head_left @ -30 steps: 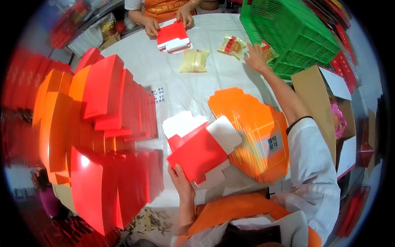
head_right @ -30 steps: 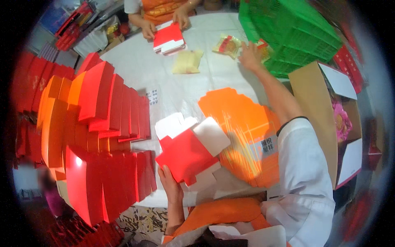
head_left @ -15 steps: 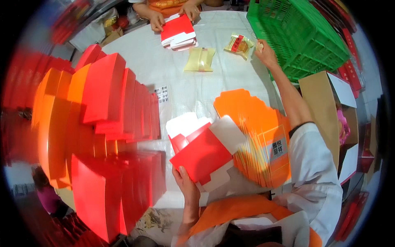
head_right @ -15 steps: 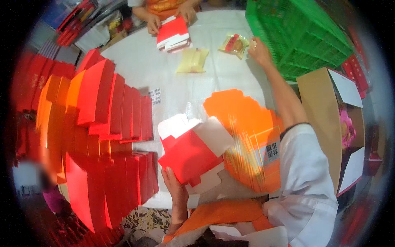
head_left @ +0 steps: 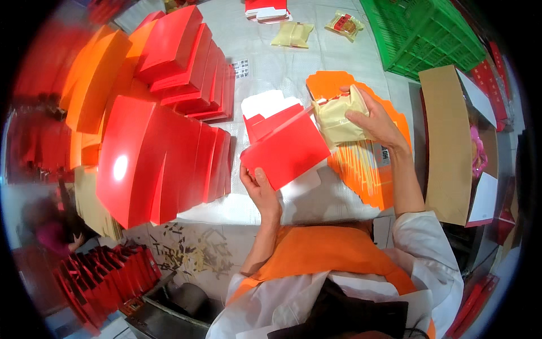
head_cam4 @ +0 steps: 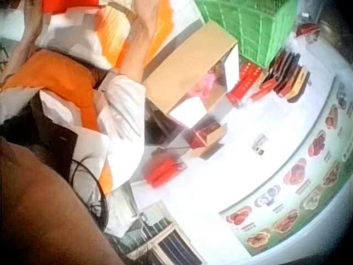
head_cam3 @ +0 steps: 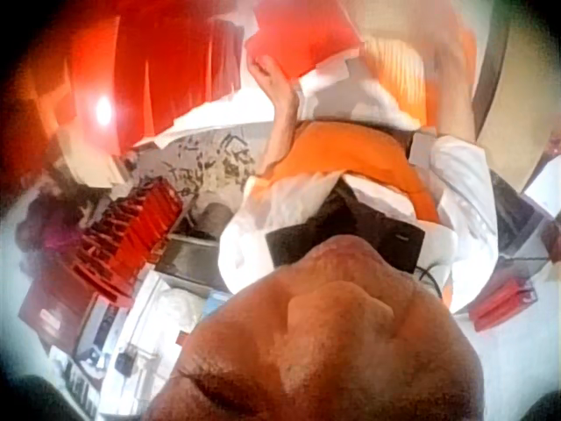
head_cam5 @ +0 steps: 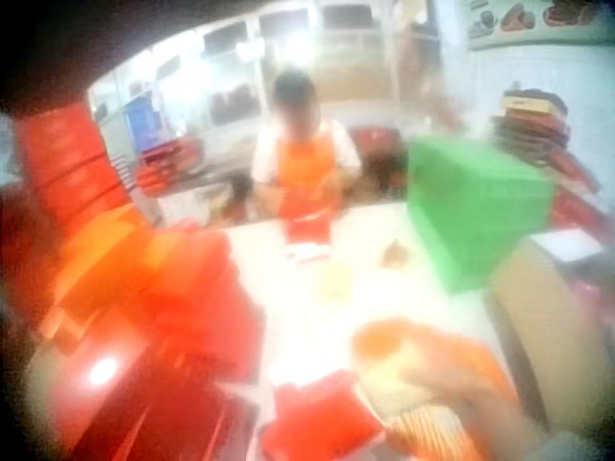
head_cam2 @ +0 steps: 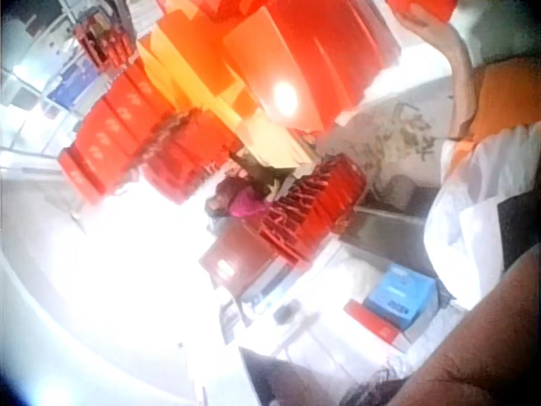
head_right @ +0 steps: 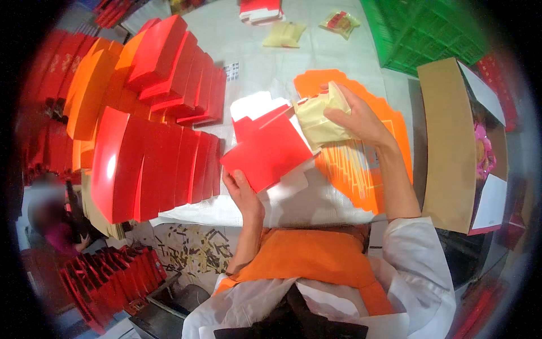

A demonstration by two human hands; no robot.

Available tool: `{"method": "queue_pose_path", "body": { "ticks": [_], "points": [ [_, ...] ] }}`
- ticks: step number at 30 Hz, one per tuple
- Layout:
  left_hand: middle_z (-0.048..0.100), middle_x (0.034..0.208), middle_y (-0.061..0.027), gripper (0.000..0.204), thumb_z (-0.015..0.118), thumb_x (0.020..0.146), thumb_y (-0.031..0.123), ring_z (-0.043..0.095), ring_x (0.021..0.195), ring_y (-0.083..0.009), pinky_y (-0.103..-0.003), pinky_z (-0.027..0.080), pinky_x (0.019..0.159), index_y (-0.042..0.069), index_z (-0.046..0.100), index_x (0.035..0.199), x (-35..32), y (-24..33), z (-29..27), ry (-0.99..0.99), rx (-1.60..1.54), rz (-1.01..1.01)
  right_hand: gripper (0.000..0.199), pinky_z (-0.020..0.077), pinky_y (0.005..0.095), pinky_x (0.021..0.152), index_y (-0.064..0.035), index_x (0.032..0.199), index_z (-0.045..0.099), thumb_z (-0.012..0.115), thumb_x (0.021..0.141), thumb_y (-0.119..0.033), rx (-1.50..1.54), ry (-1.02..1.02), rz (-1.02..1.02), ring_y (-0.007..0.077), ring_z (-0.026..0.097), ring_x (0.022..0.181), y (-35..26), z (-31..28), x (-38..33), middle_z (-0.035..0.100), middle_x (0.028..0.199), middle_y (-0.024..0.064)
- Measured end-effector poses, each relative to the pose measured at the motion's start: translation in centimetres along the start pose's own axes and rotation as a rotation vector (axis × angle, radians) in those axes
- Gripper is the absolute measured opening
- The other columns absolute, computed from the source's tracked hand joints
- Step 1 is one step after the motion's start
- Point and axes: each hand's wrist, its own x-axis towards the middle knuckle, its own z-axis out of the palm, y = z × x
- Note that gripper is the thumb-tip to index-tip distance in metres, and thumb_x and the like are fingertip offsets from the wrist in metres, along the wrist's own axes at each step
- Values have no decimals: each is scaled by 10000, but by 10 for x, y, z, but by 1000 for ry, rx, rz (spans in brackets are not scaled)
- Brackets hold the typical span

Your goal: The person folds flat orange and red cardboard sheets into small rectangular boxes by hand. They repeatedly pick up a sheet, fold the sides to form a box shape, and place the finished box into a stack. The person also handles small pink-wrapped items, placing them into the boxes or nearby containers.

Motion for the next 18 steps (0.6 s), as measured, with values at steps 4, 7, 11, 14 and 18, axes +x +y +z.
{"method": "queue_pose_path", "body": {
  "ticks": [4,7,11,14,18],
  "points": [
    [425,1181,-100,432,403,930,286,436,1069,-164,-307,362,910,19,302,1254,-7,-9,-8,-14,-104,-33,452,396,267,876,-29,1235,409,552,814,-112,134,-92,66,129,484,1020,-6,-1,-7,510,1109,65],
    [435,1178,-93,428,403,931,276,443,1062,-161,-306,363,911,23,298,1259,-11,-6,-9,4,-177,-34,454,398,267,870,-22,1238,404,548,818,-120,184,-93,79,130,484,1016,-11,2,-16,505,1114,65],
    [412,1208,-91,431,414,926,251,429,1082,-162,-308,363,915,28,284,1271,-13,-7,-6,-53,-208,-48,478,385,276,888,-8,1254,382,540,833,-171,-21,-213,24,134,474,1036,-8,8,-19,496,1132,74],
    [381,1239,-92,466,442,914,233,408,1112,-165,-308,360,926,29,257,1289,-17,-5,-4,-74,-171,-37,498,372,282,903,-7,1270,362,522,843,-208,-124,-192,60,144,464,1065,-11,19,-20,491,1149,92],
    [383,1241,-95,474,437,915,222,411,1111,-168,-311,360,926,28,241,1301,-19,0,2,-67,-243,-84,517,381,283,892,-12,1290,337,502,851,-229,-216,-13,-111,169,480,1066,2,46,-18,477,1188,121]
  ]
}}
